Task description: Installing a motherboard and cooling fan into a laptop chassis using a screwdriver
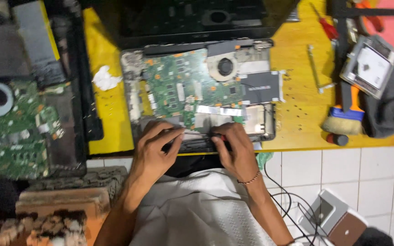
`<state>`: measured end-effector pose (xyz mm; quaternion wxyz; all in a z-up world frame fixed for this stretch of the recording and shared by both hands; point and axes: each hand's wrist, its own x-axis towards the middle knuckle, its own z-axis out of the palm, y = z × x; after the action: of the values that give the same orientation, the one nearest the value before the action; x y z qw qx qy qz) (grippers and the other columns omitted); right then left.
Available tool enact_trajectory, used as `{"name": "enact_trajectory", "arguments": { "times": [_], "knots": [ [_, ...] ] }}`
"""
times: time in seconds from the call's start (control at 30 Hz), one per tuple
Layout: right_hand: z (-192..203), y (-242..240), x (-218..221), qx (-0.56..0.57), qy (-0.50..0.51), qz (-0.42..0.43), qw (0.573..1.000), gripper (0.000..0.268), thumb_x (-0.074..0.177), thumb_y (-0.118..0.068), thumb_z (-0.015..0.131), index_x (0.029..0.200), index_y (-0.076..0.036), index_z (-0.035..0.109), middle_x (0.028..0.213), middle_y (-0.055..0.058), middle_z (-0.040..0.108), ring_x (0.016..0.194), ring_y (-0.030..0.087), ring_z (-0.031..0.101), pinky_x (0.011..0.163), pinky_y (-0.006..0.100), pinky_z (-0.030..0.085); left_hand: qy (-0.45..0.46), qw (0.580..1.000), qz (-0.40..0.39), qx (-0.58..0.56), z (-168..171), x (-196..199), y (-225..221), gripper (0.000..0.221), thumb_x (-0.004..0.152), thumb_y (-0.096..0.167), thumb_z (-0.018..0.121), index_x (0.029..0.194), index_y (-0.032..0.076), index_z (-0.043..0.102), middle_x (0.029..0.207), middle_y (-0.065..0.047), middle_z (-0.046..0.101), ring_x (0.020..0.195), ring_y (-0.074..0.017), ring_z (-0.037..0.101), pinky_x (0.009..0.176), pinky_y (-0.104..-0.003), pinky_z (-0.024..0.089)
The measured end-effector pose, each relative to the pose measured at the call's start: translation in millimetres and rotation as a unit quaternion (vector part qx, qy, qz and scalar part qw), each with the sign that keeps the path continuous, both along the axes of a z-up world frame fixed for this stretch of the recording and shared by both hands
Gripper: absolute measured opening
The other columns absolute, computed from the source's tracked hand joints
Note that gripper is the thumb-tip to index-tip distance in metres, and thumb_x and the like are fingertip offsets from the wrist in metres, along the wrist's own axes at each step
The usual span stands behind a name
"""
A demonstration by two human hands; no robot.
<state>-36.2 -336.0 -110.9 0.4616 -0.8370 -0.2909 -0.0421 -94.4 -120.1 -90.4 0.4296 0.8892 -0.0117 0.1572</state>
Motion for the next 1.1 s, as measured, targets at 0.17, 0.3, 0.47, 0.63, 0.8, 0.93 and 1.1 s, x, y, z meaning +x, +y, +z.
{"name": "enact_trajectory", "arguments": {
  "times": [0.17,0.3,0.47,0.63,0.8,0.93,1.1],
  "knots": [
    [-11.2,-2.3,-2.6,0.017,-0.01,-0.019,1.0,0.011,0.097,-0.012,0.068,0.101,-0.003,0.072,0.082,0.016,0.062,0.076,0.04,0.063,0.074,0.046,0.055,-0.004,1.0,-0.003,0.0,4.1,0.9,-4.1,0.006,0.09,0.005,0.078,0.094,0.007,0.082,0.085,-0.01,0.071,0.075,-0.0251,0.07,0.064,-0.03,0.06],
    [-20.0,-1.6,-2.4,0.023,-0.042,-0.015,0.999,0.014,0.097,-0.017,0.069,0.092,-0.004,0.072,0.079,0.014,0.06,0.071,0.036,0.059,0.067,0.044,0.052,-0.001,1.0,0.014,-0.011,2.0,1.5,-7.8,0.004,0.087,0.006,0.082,0.091,0.005,0.082,0.081,-0.01,0.072,0.074,-0.0239,0.068,0.064,-0.031,0.059],
    [-17.6,-1.1,-2.5,0.027,-0.057,-0.009,0.998,0.022,0.098,-0.02,0.068,0.083,-0.004,0.067,0.074,0.013,0.054,0.068,0.034,0.055,0.064,0.042,0.049,0.01,0.999,0.029,-0.014,-5.1,-2.6,-9.6,0.002,0.089,0.007,0.081,0.09,0.006,0.082,0.08,-0.009,0.073,0.073,-0.0233,0.067,0.063,-0.033,0.057],
    [-18.2,-3.7,-3.2,0.065,-0.034,-0.011,0.997,0.013,0.099,-0.015,0.066,0.095,-0.004,0.072,0.08,0.015,0.062,0.07,0.036,0.06,0.064,0.042,0.05,-0.007,0.999,0.051,0.015,-6.6,-4.1,-11.2,0.002,0.089,0.004,0.08,0.09,0.007,0.081,0.081,-0.008,0.073,0.075,-0.0226,0.067,0.065,-0.032,0.055],
    [-33.6,-6.1,-9.0,0.141,-0.04,-0.029,0.989,0.019,0.101,-0.019,0.062,0.099,-0.004,0.073,0.084,0.015,0.065,0.073,0.035,0.062,0.066,0.042,0.052,-0.035,0.998,0.041,0.027,-2.5,-3.4,-14.3,0.009,0.086,-0.002,0.082,0.093,0.005,0.082,0.084,-0.012,0.075,0.074,-0.0269,0.068,0.065,-0.034,0.056],
    [-45.0,-16.2,-10.0,0.209,-0.022,-0.064,0.976,0.027,0.105,-0.021,0.053,0.102,-0.001,0.069,0.089,0.015,0.069,0.076,0.033,0.063,0.069,0.041,0.052,-0.069,0.996,0.049,0.042,-12.8,-5.6,-15.3,0.009,0.091,-0.001,0.08,0.098,0.005,0.083,0.086,-0.012,0.075,0.075,-0.0258,0.068,0.067,-0.033,0.056],
    [-45.1,-20.7,-14.5,0.343,0.077,-0.113,0.929,0.031,0.11,-0.032,0.041,0.11,-0.003,0.05,0.082,0.009,0.054,0.07,0.019,0.056,0.069,0.035,0.05,-0.094,0.994,0.053,0.021,-12.9,-8.9,-15.1,0.008,0.092,0.0,0.079,0.097,0.005,0.083,0.085,-0.01,0.075,0.073,-0.0244,0.068,0.066,-0.033,0.056]
  ]
}}
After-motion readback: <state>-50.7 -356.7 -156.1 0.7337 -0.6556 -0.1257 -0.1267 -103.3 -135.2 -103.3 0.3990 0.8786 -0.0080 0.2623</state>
